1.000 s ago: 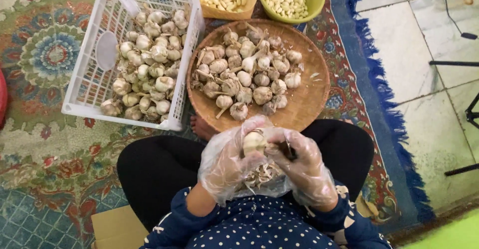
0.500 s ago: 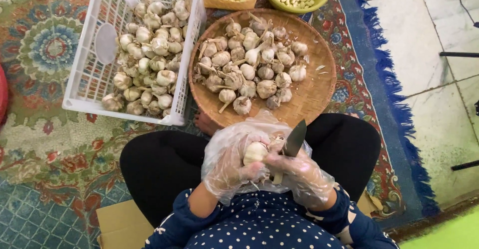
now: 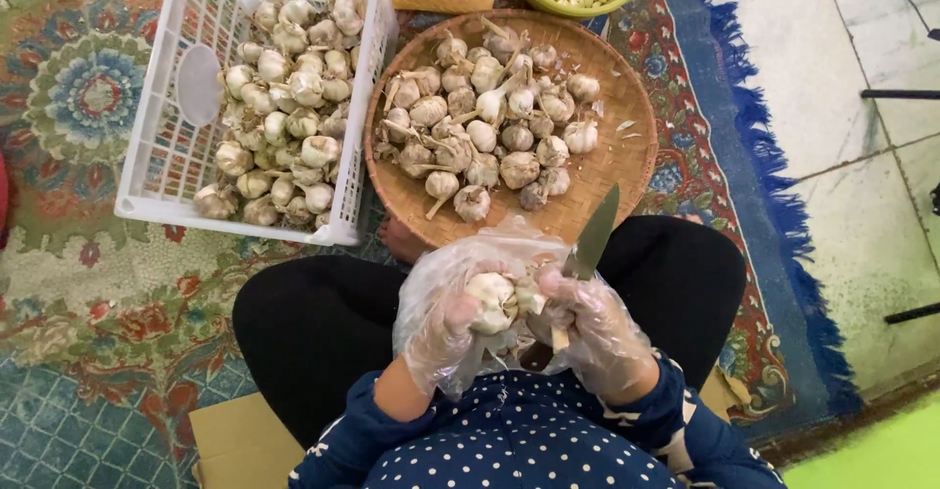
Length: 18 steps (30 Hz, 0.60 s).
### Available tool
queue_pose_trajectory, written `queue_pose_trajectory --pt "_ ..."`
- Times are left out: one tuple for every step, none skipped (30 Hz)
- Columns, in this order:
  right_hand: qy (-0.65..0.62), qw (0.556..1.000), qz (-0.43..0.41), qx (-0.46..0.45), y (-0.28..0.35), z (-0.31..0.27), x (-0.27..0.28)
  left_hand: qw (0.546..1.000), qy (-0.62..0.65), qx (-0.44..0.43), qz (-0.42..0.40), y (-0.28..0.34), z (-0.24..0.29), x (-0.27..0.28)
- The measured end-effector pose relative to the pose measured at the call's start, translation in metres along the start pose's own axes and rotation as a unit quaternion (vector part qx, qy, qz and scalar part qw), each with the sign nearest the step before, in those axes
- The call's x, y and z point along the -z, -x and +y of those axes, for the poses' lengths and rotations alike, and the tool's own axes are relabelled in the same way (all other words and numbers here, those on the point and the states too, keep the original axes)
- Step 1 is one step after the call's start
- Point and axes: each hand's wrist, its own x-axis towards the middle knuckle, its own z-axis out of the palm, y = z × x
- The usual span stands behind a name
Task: The person is manually breaking apart garlic bulbs and using a knife to peel the skin from individual cloves.
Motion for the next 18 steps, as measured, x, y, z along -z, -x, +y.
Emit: queue_pose_trajectory --pt "0.006 1.000 0.005 0.004 -0.003 0.001 0.006 0.991 -0.103 -0.083 -0.027 -0.006 0.032 -0.016" --pt "0.011 1.000 0.010 0.008 -0.006 0.003 0.011 0.963 -0.205 -0.164 -0.052 -0.012 0.063 -0.032" --pt "0.013 1.000 0.008 0.009 -0.007 0.000 0.006 0.963 -0.205 -0.166 -0.051 -0.010 0.063 -0.030" --pt "0.066 0.996 -0.042 0.053 -0.008 -0.003 0.001 0.911 -0.317 -0.258 -0.053 -0.007 0.062 -0.028" --pt "0.115 0.984 -0.089 0.098 -0.008 -0.005 -0.004 0.839 -0.422 -0.340 -0.057 -0.005 0.061 -0.026" --pt "0.114 0.985 -0.089 0.099 0.002 -0.011 -0.021 0.838 -0.423 -0.340 -0.059 -0.008 0.059 -0.025" --pt "0.163 0.979 -0.057 0.105 0.014 -0.017 -0.037 0.883 -0.404 -0.238 -0.025 -0.008 0.057 -0.024" --pt "0.212 0.971 -0.024 0.112 0.025 -0.022 -0.053 0.915 -0.381 -0.132 0.009 -0.010 0.054 -0.024" --pt "0.210 0.971 -0.023 0.111 0.018 -0.014 -0.042 0.915 -0.382 -0.131 0.007 -0.008 0.044 -0.019" --pt "0.184 0.975 0.013 0.122 0.010 -0.005 -0.031 0.927 -0.359 -0.096 0.044 -0.006 0.035 -0.014" --pt "0.160 0.977 0.048 0.132 0.001 0.003 -0.021 0.937 -0.335 -0.062 0.082 -0.005 0.025 -0.009" --pt "0.160 0.977 0.048 0.132 -0.003 0.005 -0.015 0.937 -0.334 -0.063 0.082 -0.004 0.020 -0.003" --pt "0.135 0.978 0.083 0.138 -0.007 0.007 -0.010 0.984 -0.175 -0.001 0.043 -0.002 0.014 0.002" --pt "0.110 0.977 0.117 0.143 -0.011 0.009 -0.003 0.998 -0.009 0.060 0.004 -0.001 0.007 0.007" --pt "0.111 0.977 0.117 0.143 -0.007 0.005 -0.010 0.998 -0.009 0.060 0.005 -0.002 0.005 0.004" --pt "0.114 0.973 0.149 0.134 -0.003 0.001 -0.016 0.997 0.053 0.047 -0.001 -0.003 0.003 0.001" --pt "0.118 0.968 0.182 0.125 0.001 -0.004 -0.023 0.993 0.115 0.034 -0.007 -0.005 0.002 -0.003" --pt "0.119 0.968 0.182 0.125 0.001 -0.007 -0.022 0.993 0.117 0.034 -0.007 -0.004 -0.001 0.000"
